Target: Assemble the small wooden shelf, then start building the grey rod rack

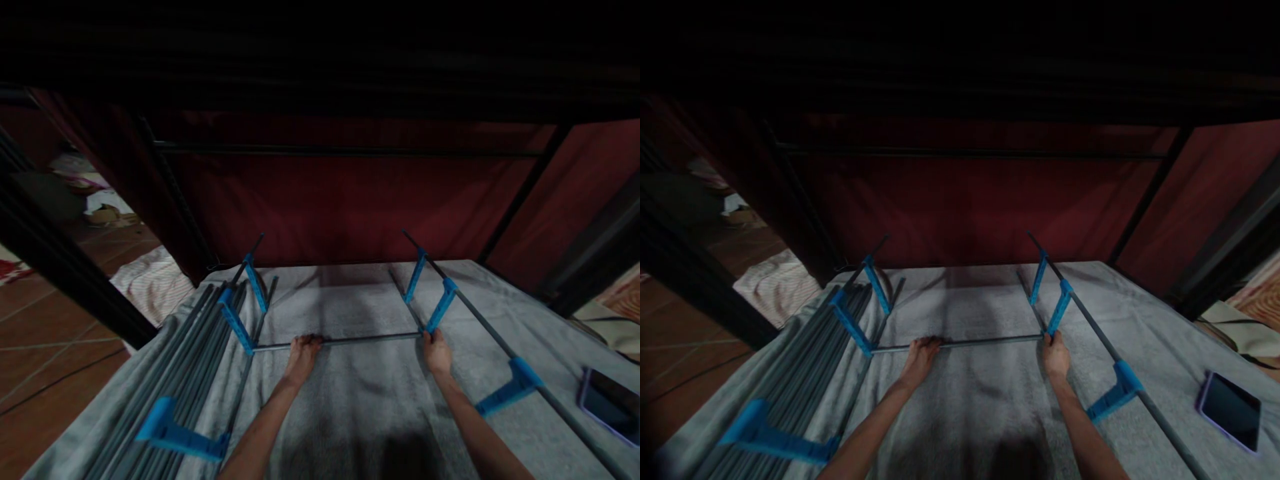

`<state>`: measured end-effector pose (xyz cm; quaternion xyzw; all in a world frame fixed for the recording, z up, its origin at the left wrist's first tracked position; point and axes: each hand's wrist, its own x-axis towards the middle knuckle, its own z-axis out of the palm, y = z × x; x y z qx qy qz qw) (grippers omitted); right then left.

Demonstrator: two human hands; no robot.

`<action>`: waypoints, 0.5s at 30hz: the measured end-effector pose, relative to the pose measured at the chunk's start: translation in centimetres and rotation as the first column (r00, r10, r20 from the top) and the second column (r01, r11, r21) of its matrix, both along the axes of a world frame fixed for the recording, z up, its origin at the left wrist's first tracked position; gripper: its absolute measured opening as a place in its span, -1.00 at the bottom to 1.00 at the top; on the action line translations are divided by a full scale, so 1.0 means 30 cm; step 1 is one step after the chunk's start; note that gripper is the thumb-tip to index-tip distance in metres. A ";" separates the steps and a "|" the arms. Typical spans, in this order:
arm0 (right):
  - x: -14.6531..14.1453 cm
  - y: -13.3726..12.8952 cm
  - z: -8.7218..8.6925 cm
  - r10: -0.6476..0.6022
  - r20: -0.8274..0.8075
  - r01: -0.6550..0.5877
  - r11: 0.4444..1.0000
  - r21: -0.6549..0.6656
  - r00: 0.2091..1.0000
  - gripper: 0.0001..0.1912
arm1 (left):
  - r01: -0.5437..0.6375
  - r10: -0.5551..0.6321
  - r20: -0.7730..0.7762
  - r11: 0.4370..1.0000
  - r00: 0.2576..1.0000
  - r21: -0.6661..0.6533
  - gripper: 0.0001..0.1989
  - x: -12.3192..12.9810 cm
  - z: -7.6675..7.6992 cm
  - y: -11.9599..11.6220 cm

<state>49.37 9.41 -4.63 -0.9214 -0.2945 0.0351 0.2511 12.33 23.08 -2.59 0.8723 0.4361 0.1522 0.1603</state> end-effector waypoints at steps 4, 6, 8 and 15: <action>0.002 -0.006 -0.007 0.010 0.006 -0.010 1.000 -0.006 1.000 -0.58 | 0.016 -0.016 0.000 1.000 1.000 -0.015 -0.63 -0.004 -0.002 0.001; 0.004 -0.011 -0.009 0.016 0.004 -0.016 1.000 0.001 1.000 -0.58 | 0.026 -0.026 -0.005 1.000 1.000 -0.004 -0.62 -0.007 -0.002 0.000; 0.010 -0.014 -0.008 0.027 -0.001 -0.027 1.000 0.014 1.000 -0.59 | 0.029 -0.028 -0.016 1.000 0.999 0.007 -0.61 -0.009 0.002 -0.003; 0.064 -0.004 0.001 0.078 -0.010 -0.078 0.995 0.063 0.997 -0.62 | 0.022 -0.023 -0.058 0.999 0.998 -0.027 -0.62 -0.013 0.057 -0.014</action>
